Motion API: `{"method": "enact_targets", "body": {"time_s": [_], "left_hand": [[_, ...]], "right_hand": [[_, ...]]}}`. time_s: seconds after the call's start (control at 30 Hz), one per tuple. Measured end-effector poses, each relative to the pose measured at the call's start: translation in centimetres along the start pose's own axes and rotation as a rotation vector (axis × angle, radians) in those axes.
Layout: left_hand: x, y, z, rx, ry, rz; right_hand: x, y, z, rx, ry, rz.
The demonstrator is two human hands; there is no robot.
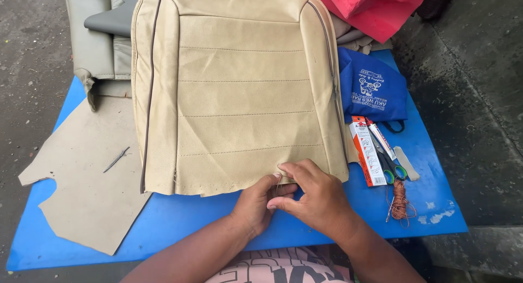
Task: Hand-sew the bottom seam of a tan leather car seat cover
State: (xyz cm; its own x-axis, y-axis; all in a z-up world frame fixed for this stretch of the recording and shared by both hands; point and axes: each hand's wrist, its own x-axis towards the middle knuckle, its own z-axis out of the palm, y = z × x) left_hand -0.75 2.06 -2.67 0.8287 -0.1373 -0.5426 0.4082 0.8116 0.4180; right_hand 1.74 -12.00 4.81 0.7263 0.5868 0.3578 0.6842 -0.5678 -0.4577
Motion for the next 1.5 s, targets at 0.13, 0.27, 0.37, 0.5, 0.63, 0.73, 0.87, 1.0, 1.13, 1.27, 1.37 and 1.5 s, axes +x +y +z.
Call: {"method": "enact_targets", "body": {"time_s": [0.13,0.27,0.37,0.5,0.63,0.73,0.87,1.0,1.13,1.27,1.37,1.5], "left_hand": [[0.2,-0.3,-0.4,-0.027,-0.065,0.039],[0.0,0.1,-0.3,0.011,-0.06,0.035],[-0.6,0.6,0.4,0.021,-0.001,0.011],[-0.7,0.6,0.3,0.053,0.007,-0.017],[-0.8,1.2,0.7,0.049,0.041,-0.044],[-0.5,1.0,0.5,0.039,0.051,-0.056],[-1.0,0.7,0.4,0.03,0.066,-0.075],[-0.4,-0.1,-0.2,0.118,0.001,-0.005],[-0.4,-0.5,0.1,0.105,0.135,0.027],[0.5,-0.9,-0.3,0.133,0.072,0.07],[0.5,-1.1,-0.8,0.118,0.062,0.05],[0.2,-0.5,-0.5,0.127,0.045,0.033]], "right_hand": [[0.0,0.1,1.3,-0.162,0.178,-0.028],[-0.2,1.5,2.3,-0.037,0.257,-0.021],[-0.9,0.2,-1.9,0.218,0.324,0.027],[-3.9,1.0,-7.1,0.539,0.664,0.106],[-5.0,-0.2,-11.5,0.773,0.809,0.101],[-6.0,-0.4,-13.8,0.884,0.838,0.117],[-6.2,1.1,-11.1,0.643,0.895,0.159],[-3.9,1.0,-8.3,0.119,0.453,0.303],[-2.2,1.1,-6.0,-0.008,0.175,0.333],[0.0,1.6,-3.6,0.063,0.057,0.189],[0.9,2.0,-1.8,0.102,0.058,0.258],[0.7,3.7,0.0,0.054,0.18,0.21]]}}
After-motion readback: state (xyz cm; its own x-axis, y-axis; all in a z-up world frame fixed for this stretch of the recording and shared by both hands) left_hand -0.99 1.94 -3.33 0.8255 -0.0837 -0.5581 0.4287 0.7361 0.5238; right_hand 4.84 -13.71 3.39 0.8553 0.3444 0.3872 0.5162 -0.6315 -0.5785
